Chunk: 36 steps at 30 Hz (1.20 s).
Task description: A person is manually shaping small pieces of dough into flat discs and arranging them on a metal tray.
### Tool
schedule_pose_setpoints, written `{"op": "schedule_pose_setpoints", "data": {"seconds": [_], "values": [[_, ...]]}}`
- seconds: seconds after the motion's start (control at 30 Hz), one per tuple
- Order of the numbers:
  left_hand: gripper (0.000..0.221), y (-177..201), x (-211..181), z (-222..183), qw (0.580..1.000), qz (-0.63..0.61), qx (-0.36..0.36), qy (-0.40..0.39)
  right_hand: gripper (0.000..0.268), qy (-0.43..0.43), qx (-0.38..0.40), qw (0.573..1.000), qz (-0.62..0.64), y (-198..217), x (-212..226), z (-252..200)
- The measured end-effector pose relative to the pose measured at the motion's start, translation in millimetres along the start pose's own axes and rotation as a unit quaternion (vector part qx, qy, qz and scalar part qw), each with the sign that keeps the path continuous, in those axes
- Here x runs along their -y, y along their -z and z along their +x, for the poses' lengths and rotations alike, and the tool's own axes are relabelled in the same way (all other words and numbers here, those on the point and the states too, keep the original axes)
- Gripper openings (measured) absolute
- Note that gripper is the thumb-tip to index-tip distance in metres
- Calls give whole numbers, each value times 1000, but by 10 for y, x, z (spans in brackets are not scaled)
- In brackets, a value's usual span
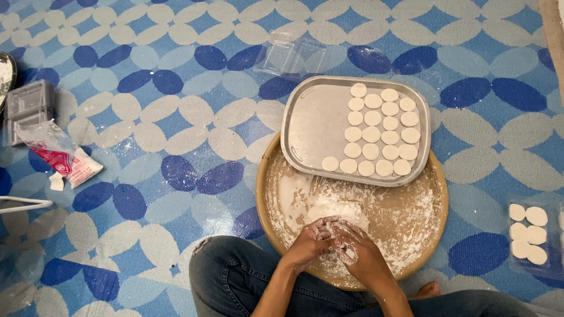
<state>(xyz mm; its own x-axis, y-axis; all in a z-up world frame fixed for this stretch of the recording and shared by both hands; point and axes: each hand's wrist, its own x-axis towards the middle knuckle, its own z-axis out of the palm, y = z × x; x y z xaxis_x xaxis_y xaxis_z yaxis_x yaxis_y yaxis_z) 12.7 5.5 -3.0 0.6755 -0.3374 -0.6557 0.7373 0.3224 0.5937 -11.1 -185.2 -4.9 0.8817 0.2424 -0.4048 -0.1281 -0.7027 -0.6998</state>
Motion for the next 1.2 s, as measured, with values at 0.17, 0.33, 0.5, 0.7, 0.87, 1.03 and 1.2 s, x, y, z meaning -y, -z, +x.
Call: {"op": "schedule_pose_setpoints", "data": {"seconds": [0.17,0.33,0.5,0.7,0.87,1.03,1.2], "values": [[62,37,-64,-17,986,-154,70,-14,56,-108,-34,989,101,117,155,3],[59,61,-65,-39,969,-217,112,-22,59,-94,-100,973,186,64,110,-5],[61,67,-82,-68,963,-230,138,-20,56,-73,-110,971,197,26,85,18],[62,37,-88,-77,962,-228,148,-17,58,-56,-124,971,199,-60,-37,32],[60,44,-72,-60,978,-189,74,-43,66,52,-136,980,134,-71,-40,49],[37,37,-7,1,988,-149,-32,-11,56,38,-149,977,147,0,84,12],[44,-26,-53,-71,995,-99,-20,-15,51,49,-159,974,157,30,146,5]]}}
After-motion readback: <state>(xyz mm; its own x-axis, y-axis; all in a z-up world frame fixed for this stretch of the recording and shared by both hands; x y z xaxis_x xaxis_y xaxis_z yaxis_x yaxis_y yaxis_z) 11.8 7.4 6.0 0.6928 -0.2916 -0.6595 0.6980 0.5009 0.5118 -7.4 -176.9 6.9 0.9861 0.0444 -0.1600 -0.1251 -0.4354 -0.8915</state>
